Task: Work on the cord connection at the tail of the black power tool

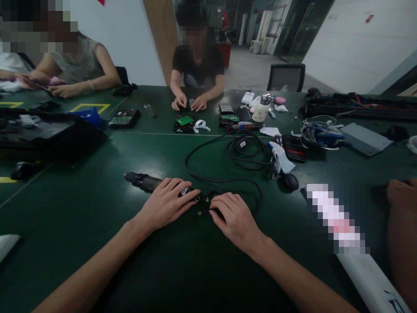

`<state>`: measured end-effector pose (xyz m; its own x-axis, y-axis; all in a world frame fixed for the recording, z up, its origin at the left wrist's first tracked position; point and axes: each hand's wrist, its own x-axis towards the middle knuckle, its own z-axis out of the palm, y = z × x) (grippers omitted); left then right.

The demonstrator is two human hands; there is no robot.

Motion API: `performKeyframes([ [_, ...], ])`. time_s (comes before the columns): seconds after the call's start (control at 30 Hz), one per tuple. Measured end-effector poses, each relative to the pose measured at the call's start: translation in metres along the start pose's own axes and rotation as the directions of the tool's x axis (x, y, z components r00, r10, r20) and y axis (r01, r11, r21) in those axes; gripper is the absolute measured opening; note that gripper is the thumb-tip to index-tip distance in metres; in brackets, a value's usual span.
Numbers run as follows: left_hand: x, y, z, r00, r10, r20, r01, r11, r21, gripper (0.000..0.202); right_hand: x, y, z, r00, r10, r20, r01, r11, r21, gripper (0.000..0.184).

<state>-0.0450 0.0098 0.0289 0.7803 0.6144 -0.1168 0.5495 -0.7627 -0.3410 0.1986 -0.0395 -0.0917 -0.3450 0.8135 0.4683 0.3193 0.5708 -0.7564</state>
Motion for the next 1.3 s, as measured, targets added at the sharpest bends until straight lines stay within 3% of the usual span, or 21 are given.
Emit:
performKeyframes([
  [0.2, 0.016, 0.038, 0.004, 0.997, -0.07, -0.024, 0.07, 0.997, 0.02, 0.03, -0.004, 0.004, 0.006, 0.988, 0.1, -0.115, -0.093, 0.994, 0.065, 0.014],
  [0.33, 0.019, 0.05, 0.005, 0.994, -0.094, -0.049, 0.093, 0.995, -0.023, 0.027, -0.003, 0.005, 0.007, 0.973, 0.128, -0.192, -0.116, 0.991, 0.072, 0.017],
  [0.63, 0.018, 0.051, 0.008, 0.987, -0.094, -0.129, 0.078, 0.989, -0.126, 0.023, -0.004, -0.001, 0.008, 0.958, 0.17, -0.23, -0.196, 0.976, -0.097, 0.015],
  [0.8, 0.017, 0.052, 0.012, 0.983, -0.147, -0.108, 0.123, 0.973, -0.197, 0.027, -0.004, 0.0, 0.007, 0.961, 0.22, -0.168, -0.226, 0.974, -0.019, 0.008],
  [1.1, 0.02, 0.05, 0.005, 0.99, -0.068, -0.127, 0.047, 0.987, -0.155, 0.023, -0.002, 0.001, 0.001, 0.975, 0.203, -0.089, -0.198, 0.979, 0.052, 0.012],
  [1.3, 0.031, 0.049, 0.007, 0.996, 0.0, -0.087, -0.016, 0.985, -0.173, 0.021, -0.002, 0.004, 0.002, 0.967, 0.23, -0.105, -0.224, 0.972, 0.072, 0.011],
])
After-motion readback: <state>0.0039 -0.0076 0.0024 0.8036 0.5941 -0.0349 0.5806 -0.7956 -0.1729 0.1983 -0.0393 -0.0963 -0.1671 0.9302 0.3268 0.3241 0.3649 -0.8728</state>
